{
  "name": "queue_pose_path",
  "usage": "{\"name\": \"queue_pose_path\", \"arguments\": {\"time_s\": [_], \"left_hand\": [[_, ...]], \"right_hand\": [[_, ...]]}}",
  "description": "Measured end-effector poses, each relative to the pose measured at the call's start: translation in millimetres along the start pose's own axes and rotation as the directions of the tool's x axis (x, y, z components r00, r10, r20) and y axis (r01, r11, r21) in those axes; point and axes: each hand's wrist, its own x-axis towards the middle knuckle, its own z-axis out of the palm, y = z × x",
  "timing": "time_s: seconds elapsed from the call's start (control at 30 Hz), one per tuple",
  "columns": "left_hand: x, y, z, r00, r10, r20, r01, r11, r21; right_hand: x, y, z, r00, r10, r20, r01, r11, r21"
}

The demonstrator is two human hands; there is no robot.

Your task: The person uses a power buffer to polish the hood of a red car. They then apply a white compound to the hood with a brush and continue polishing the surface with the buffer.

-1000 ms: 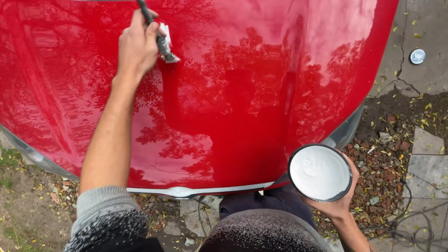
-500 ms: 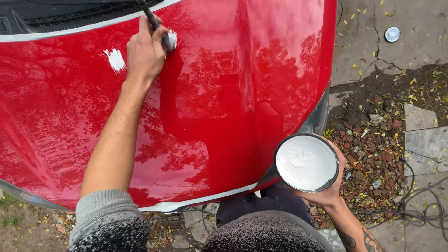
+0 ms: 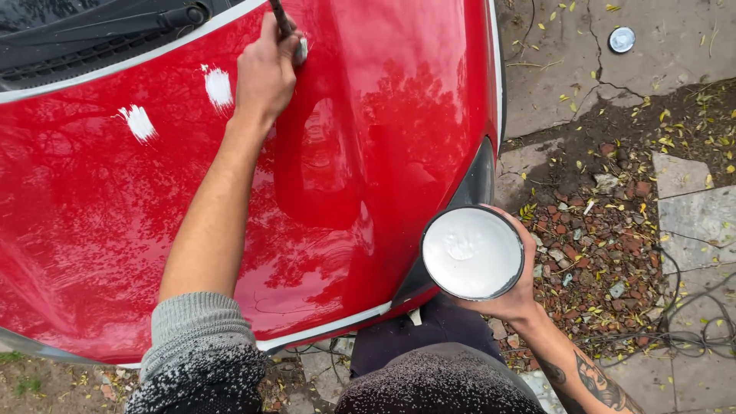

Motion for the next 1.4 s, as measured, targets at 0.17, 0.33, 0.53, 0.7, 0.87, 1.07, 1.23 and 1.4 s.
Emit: {"name": "queue_pose_path", "arguments": {"time_s": [0.17, 0.33, 0.53, 0.7, 0.87, 1.07, 1.23, 1.4], "left_hand": [[-53.5, 69.5, -60.8, 0.966, -0.252, 0.054, 0.257, 0.947, -0.194], [-162.3, 208.9, -136.2, 0.946, -0.303, -0.117, 0.22, 0.863, -0.455], [-221.1, 293.5, -130.7, 0.991, -0.055, -0.122, 0.022, 0.966, -0.257], [-235.0, 296.6, -127.9, 0.993, 0.087, -0.076, -0.076, 0.987, 0.142], [-282.2, 264.9, -123.7, 0.996, -0.084, -0.029, 0.086, 0.994, 0.069], [-292.8, 211.5, -163.0, 0.728, -0.674, -0.124, 0.386, 0.553, -0.738], [-262.9, 96.2, -195.1, 0.699, -0.684, -0.207, 0.392, 0.609, -0.69], [-233.6, -19.1, -198.4, 0.792, -0.559, -0.245, 0.487, 0.821, -0.298]], "right_hand": [[5.4, 10.6, -2.1, 0.993, -0.089, 0.073, 0.08, 0.991, 0.111], [19.1, -5.7, 17.3, 0.958, -0.237, 0.163, 0.211, 0.964, 0.163], [22.5, -41.2, 68.2, 0.92, -0.337, 0.201, 0.328, 0.941, 0.079], [29.4, -56.0, 113.2, 0.862, -0.476, 0.174, 0.461, 0.879, 0.121], [23.9, -71.7, 137.8, 0.863, -0.466, 0.194, 0.456, 0.885, 0.099], [22.0, -76.3, 150.4, 0.891, -0.39, 0.23, 0.39, 0.919, 0.048], [22.7, -58.6, 135.8, 0.896, -0.38, 0.228, 0.375, 0.925, 0.065], [23.8, -46.4, 119.8, 0.936, -0.308, 0.169, 0.32, 0.946, -0.045]]}}
